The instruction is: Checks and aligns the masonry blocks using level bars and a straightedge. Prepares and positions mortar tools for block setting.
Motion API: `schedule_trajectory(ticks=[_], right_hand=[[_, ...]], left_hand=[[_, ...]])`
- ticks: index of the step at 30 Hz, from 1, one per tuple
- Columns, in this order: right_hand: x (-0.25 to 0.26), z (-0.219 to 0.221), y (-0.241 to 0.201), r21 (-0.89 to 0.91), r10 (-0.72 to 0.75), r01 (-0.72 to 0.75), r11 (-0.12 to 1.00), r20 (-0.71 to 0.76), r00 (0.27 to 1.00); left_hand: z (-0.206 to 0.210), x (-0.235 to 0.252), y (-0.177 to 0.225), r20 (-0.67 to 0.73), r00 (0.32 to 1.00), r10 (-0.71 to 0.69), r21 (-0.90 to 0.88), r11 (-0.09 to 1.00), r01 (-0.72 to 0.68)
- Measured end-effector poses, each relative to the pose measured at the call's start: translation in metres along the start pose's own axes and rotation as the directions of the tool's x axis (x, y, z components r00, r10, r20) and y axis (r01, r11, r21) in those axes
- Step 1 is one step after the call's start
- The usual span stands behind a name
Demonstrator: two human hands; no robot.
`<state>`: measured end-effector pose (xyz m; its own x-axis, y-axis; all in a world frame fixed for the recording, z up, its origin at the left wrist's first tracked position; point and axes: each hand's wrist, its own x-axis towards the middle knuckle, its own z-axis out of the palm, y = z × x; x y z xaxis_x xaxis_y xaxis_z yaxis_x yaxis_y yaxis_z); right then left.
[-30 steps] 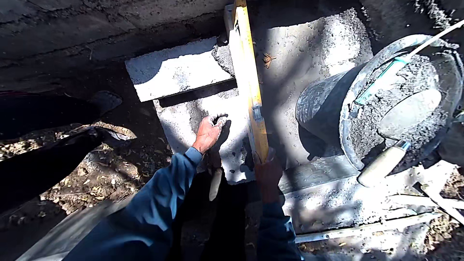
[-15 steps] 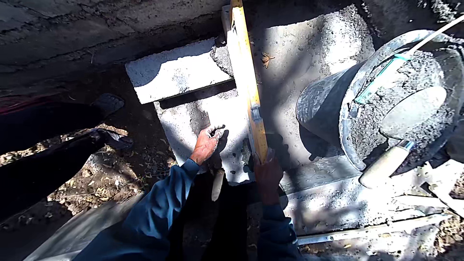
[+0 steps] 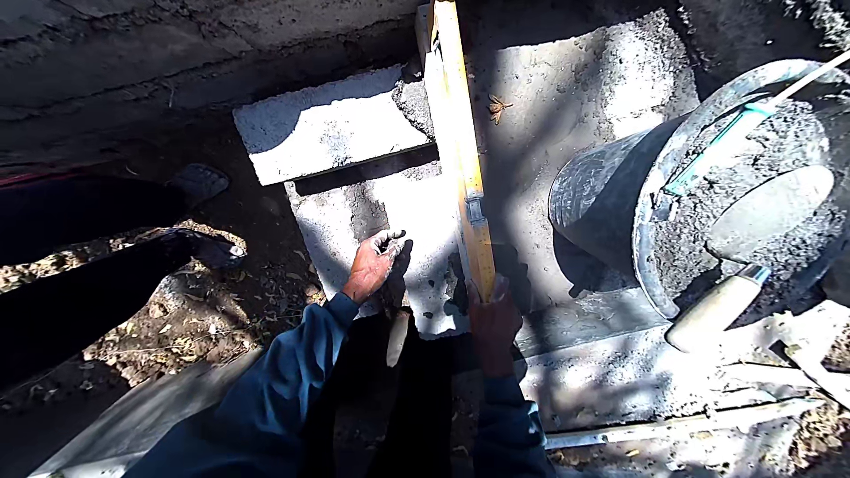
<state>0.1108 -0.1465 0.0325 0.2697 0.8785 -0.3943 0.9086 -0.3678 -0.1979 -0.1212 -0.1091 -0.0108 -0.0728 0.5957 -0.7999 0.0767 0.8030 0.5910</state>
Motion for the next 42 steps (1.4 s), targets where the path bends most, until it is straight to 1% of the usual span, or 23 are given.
schedule_trajectory(ticks=[6,16,20,26,35,38,42], right_hand=[[-0.002,0.001,0.002,0.005,-0.018,0.018,1.0,-0.047,0.999],[-0.003,0.003,0.005,0.024,-0.034,0.036,0.999,-0.081,0.996],[-0.004,0.0,0.005,0.038,-0.007,0.009,0.999,-0.045,0.999],[-0.003,0.0,0.003,0.04,-0.017,0.019,0.999,-0.044,0.999],[-0.004,-0.002,0.001,0.022,-0.001,0.002,1.0,-0.042,0.999],[0.0,-0.008,0.007,0.036,0.004,-0.001,0.999,-0.065,0.998],[0.021,-0.027,0.026,0.035,0.062,-0.061,0.998,-0.028,0.998]], left_hand=[[0.0,-0.001,0.0,0.005,1.0,-0.001,-0.004,1.0,0.001],[0.002,0.001,-0.001,0.006,1.0,0.003,0.013,1.0,-0.003],[0.003,0.001,0.001,0.0,1.0,-0.015,0.021,1.0,0.015],[0.003,0.003,0.005,-0.01,0.999,-0.042,0.014,0.999,0.042],[0.008,0.003,0.012,-0.008,0.999,-0.035,0.012,0.999,0.035],[0.014,0.011,0.023,-0.018,1.0,0.01,0.031,0.999,-0.01],[0.026,0.024,0.061,-0.009,0.993,0.122,0.093,0.988,-0.12]])
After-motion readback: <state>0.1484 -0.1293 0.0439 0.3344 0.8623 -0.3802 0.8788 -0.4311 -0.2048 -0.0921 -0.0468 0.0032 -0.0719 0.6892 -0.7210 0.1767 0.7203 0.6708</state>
